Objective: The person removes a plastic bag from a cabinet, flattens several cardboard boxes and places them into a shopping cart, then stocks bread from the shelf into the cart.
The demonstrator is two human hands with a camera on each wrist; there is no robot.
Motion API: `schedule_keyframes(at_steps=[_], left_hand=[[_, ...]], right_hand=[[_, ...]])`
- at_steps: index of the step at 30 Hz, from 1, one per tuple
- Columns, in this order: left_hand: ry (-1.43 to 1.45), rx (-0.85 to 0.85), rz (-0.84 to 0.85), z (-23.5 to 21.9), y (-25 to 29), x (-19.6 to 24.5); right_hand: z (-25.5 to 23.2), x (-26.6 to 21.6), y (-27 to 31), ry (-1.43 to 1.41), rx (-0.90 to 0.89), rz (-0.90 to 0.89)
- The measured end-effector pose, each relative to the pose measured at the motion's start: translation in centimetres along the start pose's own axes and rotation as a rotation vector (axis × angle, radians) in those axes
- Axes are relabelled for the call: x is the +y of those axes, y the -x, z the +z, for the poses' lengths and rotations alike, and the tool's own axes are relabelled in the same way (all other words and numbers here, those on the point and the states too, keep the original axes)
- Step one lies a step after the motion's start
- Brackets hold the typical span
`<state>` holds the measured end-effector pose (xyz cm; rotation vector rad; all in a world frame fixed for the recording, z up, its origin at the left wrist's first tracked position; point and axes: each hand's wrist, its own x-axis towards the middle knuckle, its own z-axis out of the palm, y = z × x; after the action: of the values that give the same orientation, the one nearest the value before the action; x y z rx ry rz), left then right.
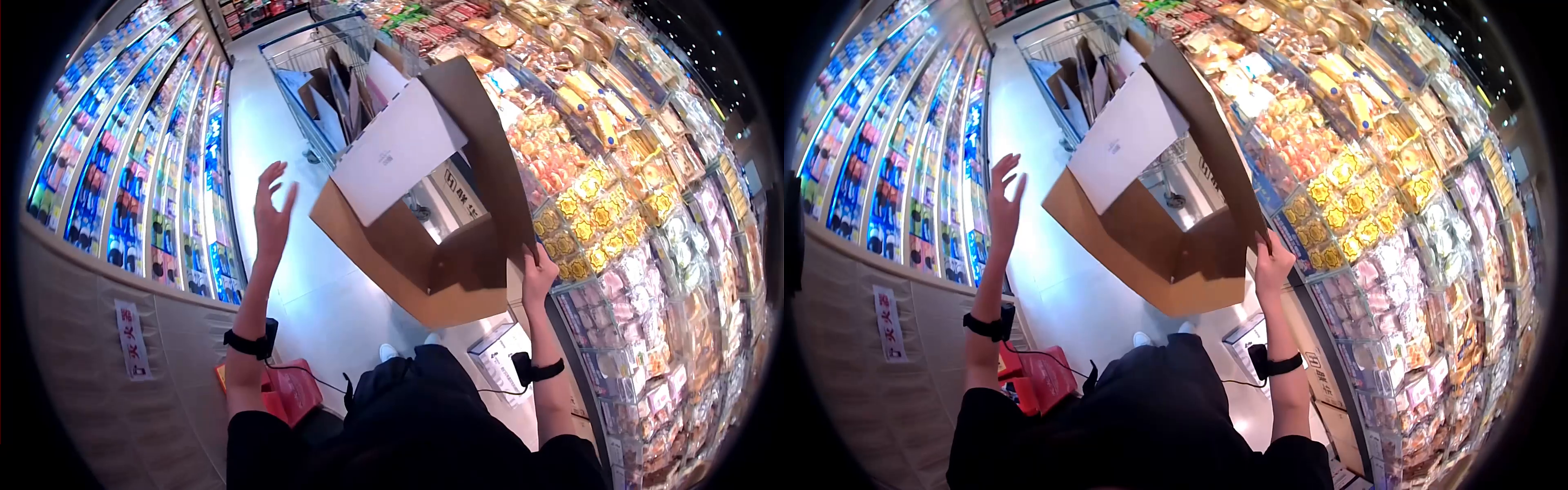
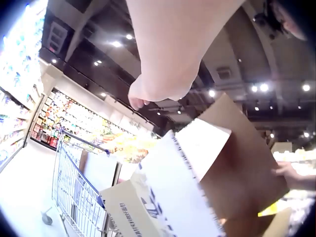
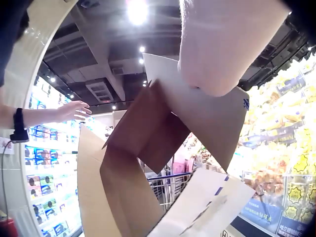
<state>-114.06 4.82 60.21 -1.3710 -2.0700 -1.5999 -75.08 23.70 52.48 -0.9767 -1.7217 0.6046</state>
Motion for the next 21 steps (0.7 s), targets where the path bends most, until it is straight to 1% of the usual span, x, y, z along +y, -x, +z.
schedule_keyframes(at_steps=[1,2,4,5,6,8,9,10,12,13,15,16,17,18,20,21], left_hand=[[-0.206,-0.045,0.081,1.3,0.5,-0.9],[-0.297,-0.099,0.186,3.2,1.0,-1.3],[-0.248,-0.087,0.095,8.0,2.3,-2.2],[-0.331,-0.131,0.044,9.6,2.2,-0.8],[-0.413,-0.176,-0.009,11.2,2.5,0.9],[-0.359,-0.325,-0.092,14.0,3.2,4.4],[-0.388,-0.327,-0.104,15.2,3.7,6.3],[-0.325,-0.244,-0.062,16.2,4.3,6.8],[-0.295,-0.045,0.071,18.7,4.5,3.3],[-0.154,-0.023,-0.021,18.5,4.8,4.9],[-0.153,-0.015,0.018,16.2,7.0,5.0],[-0.165,0.054,0.086,14.6,6.4,6.1],[-0.07,0.073,0.051,13.4,5.4,6.9],[-0.004,0.101,-0.017,12.9,4.8,7.7],[-0.01,-0.011,-0.166,13.2,4.3,8.2],[0.046,0.009,-0.114,14.6,4.6,7.0]], right_hand=[[0.2,-0.7,-0.3,0.024,0.029,-0.036],[0.3,-0.9,-0.2,0.028,0.029,-0.024],[0.9,-1.2,-0.5,0.095,0.011,-0.027],[1.2,-1.3,-0.2,0.165,0.018,-0.082],[1.1,-2.0,-0.2,0.187,0.021,-0.202],[0.3,-2.3,0.0,0.199,-0.035,-0.253],[0.0,-2.4,0.2,0.216,-0.036,-0.313],[-0.6,-3.6,0.8,0.266,-0.076,-0.321],[-1.6,-4.4,2.5,0.258,-0.087,-0.375],[-1.9,-4.5,3.6,0.258,-0.101,-0.308],[-2.8,-3.7,6.5,0.233,-0.099,-0.177],[-2.7,-2.3,7.9,0.202,-0.078,-0.12],[-2.6,-0.4,9.7,0.161,-0.054,-0.118],[-2.5,1.0,11.3,0.157,-0.103,-0.178],[-1.0,2.5,14.6,0.255,-0.327,-0.169],[0.0,2.4,15.2,0.331,-0.529,-0.177]])
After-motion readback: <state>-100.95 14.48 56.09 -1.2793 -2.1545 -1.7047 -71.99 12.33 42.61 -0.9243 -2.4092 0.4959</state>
